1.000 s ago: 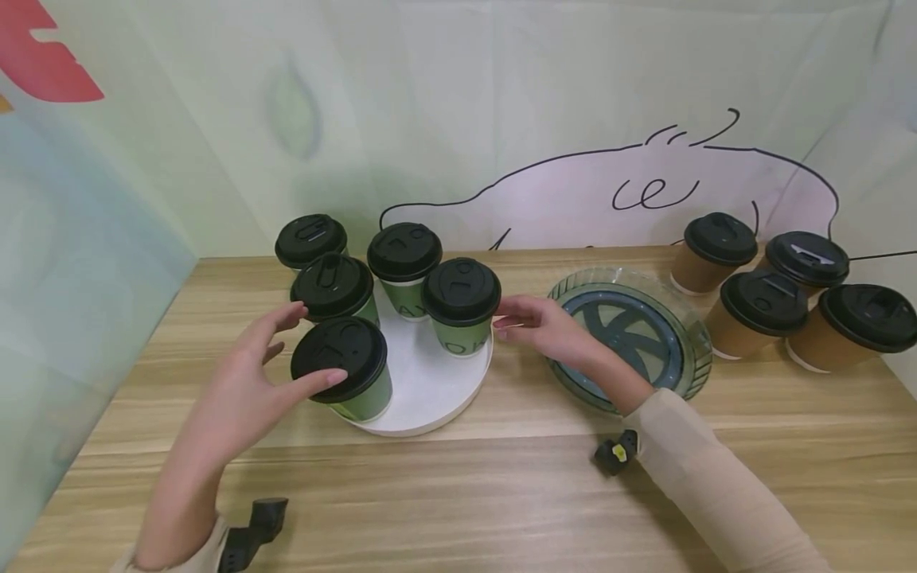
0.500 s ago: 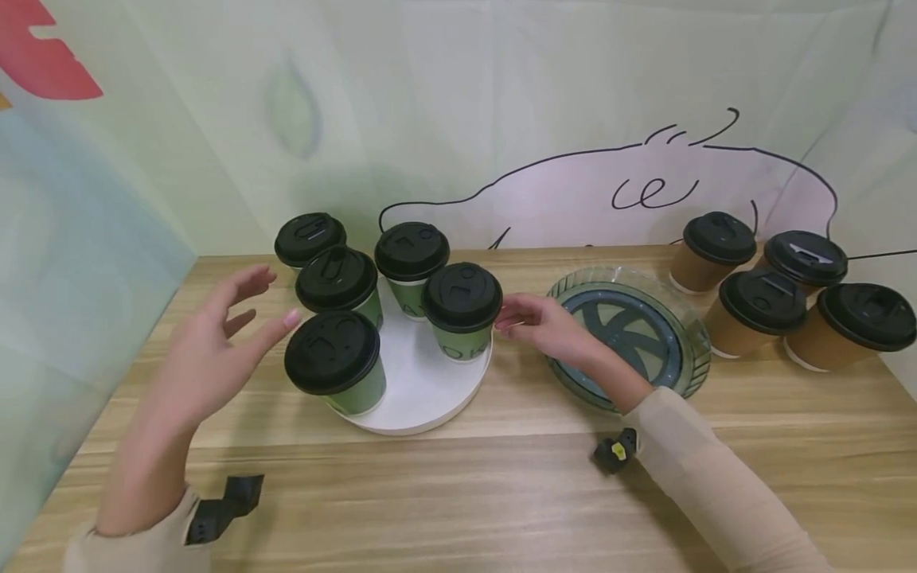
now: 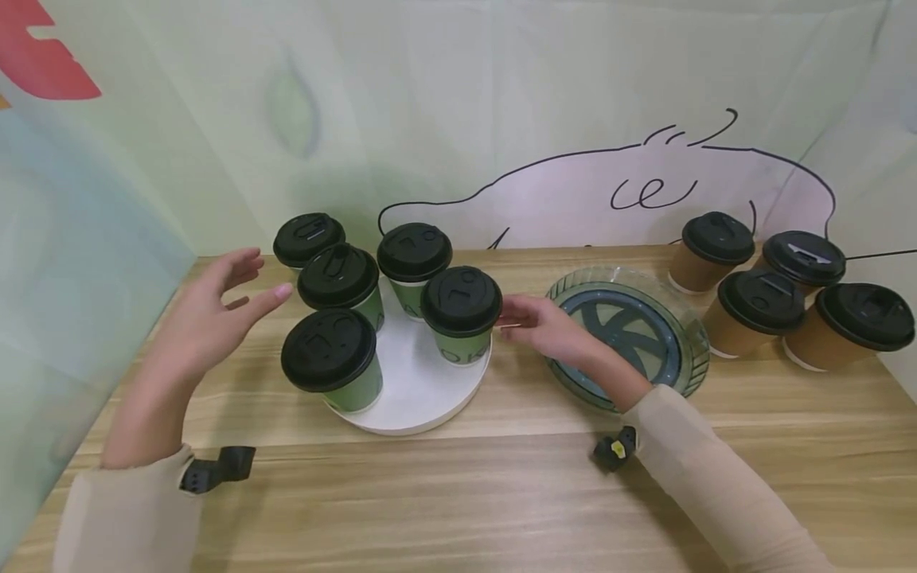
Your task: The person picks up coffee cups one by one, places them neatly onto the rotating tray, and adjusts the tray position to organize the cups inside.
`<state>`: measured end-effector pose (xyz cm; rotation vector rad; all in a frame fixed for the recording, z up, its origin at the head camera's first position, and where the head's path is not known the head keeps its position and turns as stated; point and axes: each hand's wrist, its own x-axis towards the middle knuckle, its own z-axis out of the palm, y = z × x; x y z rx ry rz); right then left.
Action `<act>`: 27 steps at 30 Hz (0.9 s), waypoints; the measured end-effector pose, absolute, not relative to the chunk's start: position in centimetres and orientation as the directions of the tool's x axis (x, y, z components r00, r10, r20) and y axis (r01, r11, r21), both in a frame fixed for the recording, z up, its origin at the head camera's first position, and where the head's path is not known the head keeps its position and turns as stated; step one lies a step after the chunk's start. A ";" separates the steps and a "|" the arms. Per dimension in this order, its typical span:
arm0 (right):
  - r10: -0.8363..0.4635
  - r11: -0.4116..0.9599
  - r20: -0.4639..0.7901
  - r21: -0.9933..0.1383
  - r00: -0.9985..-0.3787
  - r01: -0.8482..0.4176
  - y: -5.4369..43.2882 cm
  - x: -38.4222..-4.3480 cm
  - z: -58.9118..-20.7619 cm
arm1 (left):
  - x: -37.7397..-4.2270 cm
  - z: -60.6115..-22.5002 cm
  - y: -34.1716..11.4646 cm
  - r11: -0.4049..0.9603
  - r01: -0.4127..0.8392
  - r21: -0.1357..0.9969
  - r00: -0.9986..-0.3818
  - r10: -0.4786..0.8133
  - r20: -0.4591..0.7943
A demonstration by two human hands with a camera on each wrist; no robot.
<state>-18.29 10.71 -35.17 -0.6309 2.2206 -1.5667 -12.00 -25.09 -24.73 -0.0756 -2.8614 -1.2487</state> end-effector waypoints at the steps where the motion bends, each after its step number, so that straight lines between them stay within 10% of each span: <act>1: -0.542 0.288 -0.027 -0.945 -0.840 -0.156 10.7 -18.3 -35.2 | -12.2 -24.8 -25.2 0.684 0.042 0.729 -0.999 0.033 0.026; 27: -0.529 0.281 -0.012 -0.946 -0.848 -0.162 10.7 -18.2 -35.1 | -16.1 -26.3 -27.0 0.719 -0.041 0.694 -0.995 0.036 -0.096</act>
